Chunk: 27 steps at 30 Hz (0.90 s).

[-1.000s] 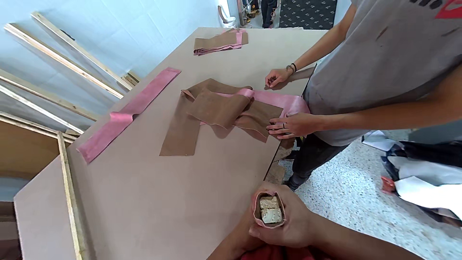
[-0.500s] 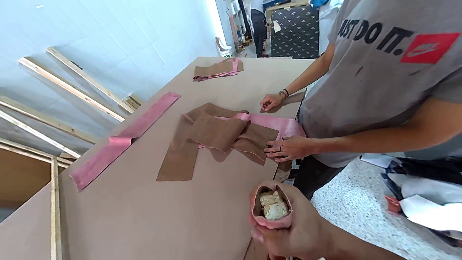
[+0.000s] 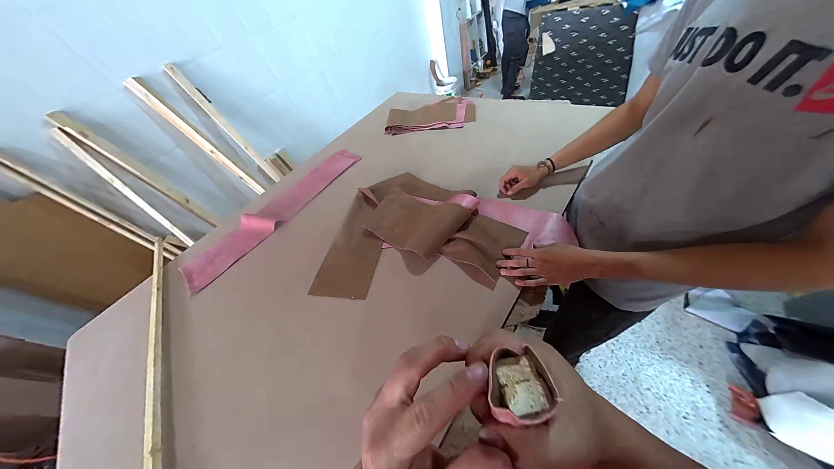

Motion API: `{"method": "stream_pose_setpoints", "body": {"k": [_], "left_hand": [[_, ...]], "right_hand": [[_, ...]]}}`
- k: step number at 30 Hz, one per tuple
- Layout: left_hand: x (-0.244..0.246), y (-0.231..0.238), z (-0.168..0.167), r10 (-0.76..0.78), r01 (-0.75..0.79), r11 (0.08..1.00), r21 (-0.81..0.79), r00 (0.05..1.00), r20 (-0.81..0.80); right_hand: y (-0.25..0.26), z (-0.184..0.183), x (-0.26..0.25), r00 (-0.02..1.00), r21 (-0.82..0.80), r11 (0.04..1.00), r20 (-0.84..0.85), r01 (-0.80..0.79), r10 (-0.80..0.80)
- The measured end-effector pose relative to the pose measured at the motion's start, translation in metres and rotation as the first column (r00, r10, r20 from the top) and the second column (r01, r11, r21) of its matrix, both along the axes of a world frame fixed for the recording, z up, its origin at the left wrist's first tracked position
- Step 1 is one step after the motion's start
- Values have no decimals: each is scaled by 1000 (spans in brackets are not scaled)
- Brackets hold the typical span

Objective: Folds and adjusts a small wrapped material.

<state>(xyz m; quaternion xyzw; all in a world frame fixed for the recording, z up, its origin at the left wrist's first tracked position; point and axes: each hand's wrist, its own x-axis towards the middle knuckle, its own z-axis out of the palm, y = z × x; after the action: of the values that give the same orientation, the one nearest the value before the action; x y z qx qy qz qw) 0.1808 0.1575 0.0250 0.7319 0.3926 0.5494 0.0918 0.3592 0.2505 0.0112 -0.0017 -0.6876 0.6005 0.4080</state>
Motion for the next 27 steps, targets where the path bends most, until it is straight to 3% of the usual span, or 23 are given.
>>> {"method": "stream_pose_setpoints", "body": {"k": [4,8,11,16,20,24,27], "left_hand": [[-1,4,4,-80,80,997,-6,992,-100],[2,8,9,-87,86,996,-12,979,-182],[3,10,15,-93,90,996,-22,966,-242],[6,10,32,-66,64,998,-17,926,-371],[7,10,42,-49,46,999,-18,910,-411],[8,11,43,-32,33,999,-4,905,-424],[6,11,45,-43,40,999,-16,934,-354]], "right_hand": [[-11,-1,11,983,86,981,45,176,-180],[-24,-27,14,868,67,876,-196,477,-457],[-28,-39,24,803,130,811,-292,571,-519],[-29,-33,32,810,159,815,-317,558,-493],[-16,-14,47,864,355,787,-185,504,-469],[-5,5,59,890,506,748,-96,429,-446],[-3,10,61,892,507,753,-80,420,-444]]}}
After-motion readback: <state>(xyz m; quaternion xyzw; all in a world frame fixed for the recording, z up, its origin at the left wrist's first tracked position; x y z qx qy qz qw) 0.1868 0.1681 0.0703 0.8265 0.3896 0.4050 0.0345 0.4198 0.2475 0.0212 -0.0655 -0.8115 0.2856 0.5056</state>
